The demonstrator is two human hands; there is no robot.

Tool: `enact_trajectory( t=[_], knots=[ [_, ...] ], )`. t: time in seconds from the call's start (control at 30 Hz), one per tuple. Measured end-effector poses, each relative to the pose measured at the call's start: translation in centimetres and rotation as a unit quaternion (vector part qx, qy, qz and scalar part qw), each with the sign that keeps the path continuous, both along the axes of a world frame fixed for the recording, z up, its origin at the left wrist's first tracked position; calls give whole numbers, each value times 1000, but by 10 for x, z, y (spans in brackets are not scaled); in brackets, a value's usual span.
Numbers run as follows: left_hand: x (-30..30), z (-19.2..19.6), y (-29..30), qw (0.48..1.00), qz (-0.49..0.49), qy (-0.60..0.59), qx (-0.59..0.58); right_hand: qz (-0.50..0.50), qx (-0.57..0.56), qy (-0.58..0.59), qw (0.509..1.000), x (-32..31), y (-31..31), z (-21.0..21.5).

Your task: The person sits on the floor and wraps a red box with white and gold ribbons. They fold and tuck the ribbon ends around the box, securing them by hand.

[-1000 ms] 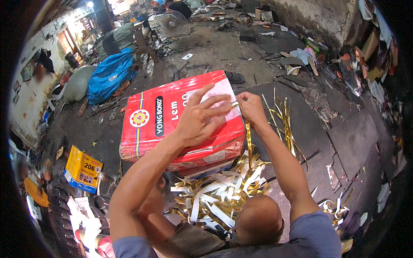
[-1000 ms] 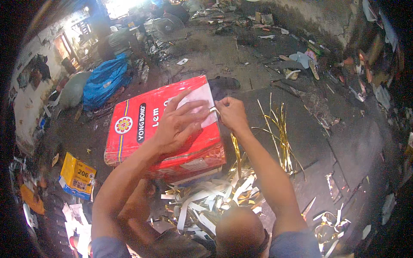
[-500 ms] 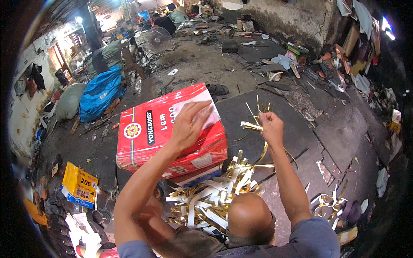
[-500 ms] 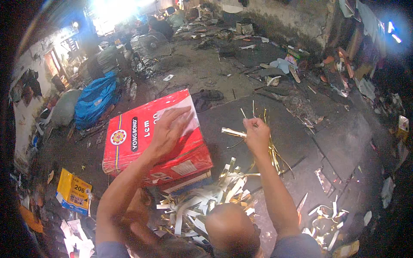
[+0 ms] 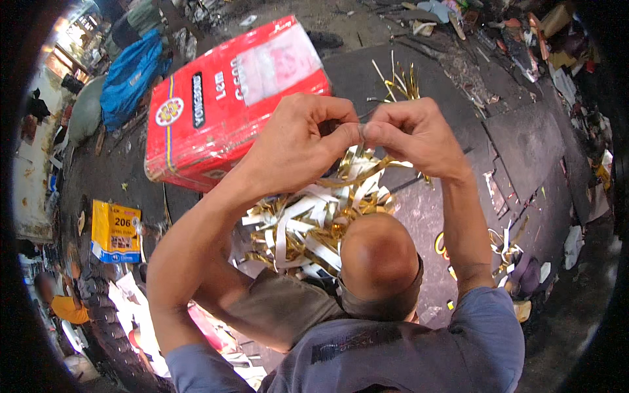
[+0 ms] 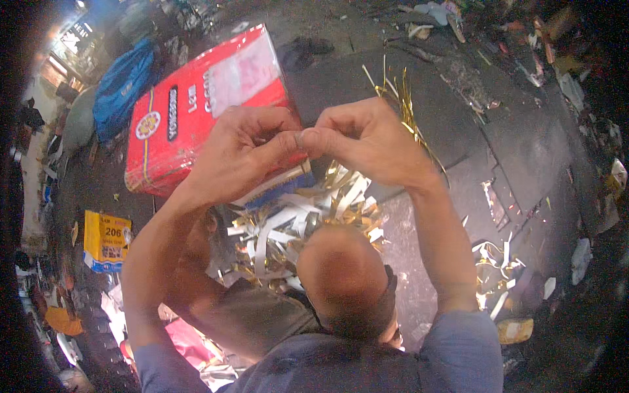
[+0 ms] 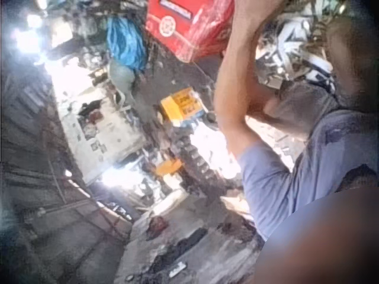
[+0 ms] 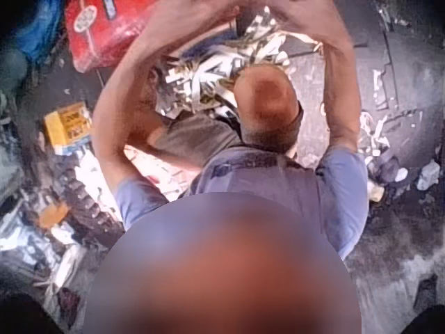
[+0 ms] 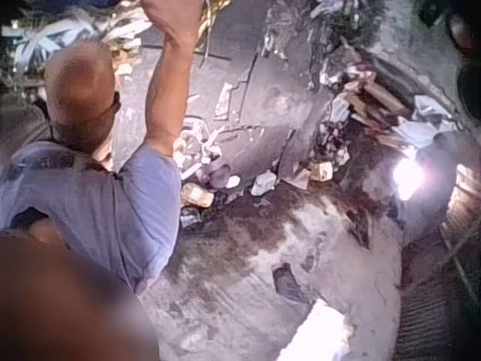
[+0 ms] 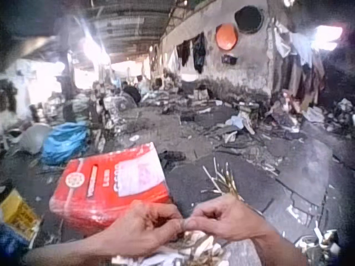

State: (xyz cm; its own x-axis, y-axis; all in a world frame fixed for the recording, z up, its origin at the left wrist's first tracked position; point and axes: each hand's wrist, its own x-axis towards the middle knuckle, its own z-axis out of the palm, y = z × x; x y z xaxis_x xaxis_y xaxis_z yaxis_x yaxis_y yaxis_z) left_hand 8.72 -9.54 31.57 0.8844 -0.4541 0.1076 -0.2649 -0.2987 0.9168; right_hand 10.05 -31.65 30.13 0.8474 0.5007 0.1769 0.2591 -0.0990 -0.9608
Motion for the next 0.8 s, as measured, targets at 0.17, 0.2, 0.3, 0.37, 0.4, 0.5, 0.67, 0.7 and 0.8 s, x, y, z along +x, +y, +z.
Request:
enact_trajectory(
  t=[0.17,0.2,0.3,0.37,0.4,0.5,0.67,0.7,0.8],
  knots=[
    [-20,-12,0,999,13,35,-6,45,-50,50,996,-6,-14,-11],
    [-21,-15,0,999,11,37,-22,46,-76,54,995,-9,-20,-10],
    [-26,-10,20,994,73,84,-12,16,-149,58,987,-1,-47,-24],
    [-22,-13,40,985,114,128,18,-11,-185,90,978,8,-80,-36],
    [-22,-17,51,982,122,140,15,-25,-201,120,972,12,-97,-40],
    [-27,-33,69,975,145,163,49,5,-187,115,976,40,-127,-57],
    [-29,-92,76,939,33,155,307,-216,-334,-210,893,122,-211,-145],
    [-33,-120,85,920,-19,115,374,-260,-344,-284,856,126,-214,-160],
    [-64,-199,103,791,-103,293,528,-386,-349,-397,756,120,-185,-171]
  ],
)
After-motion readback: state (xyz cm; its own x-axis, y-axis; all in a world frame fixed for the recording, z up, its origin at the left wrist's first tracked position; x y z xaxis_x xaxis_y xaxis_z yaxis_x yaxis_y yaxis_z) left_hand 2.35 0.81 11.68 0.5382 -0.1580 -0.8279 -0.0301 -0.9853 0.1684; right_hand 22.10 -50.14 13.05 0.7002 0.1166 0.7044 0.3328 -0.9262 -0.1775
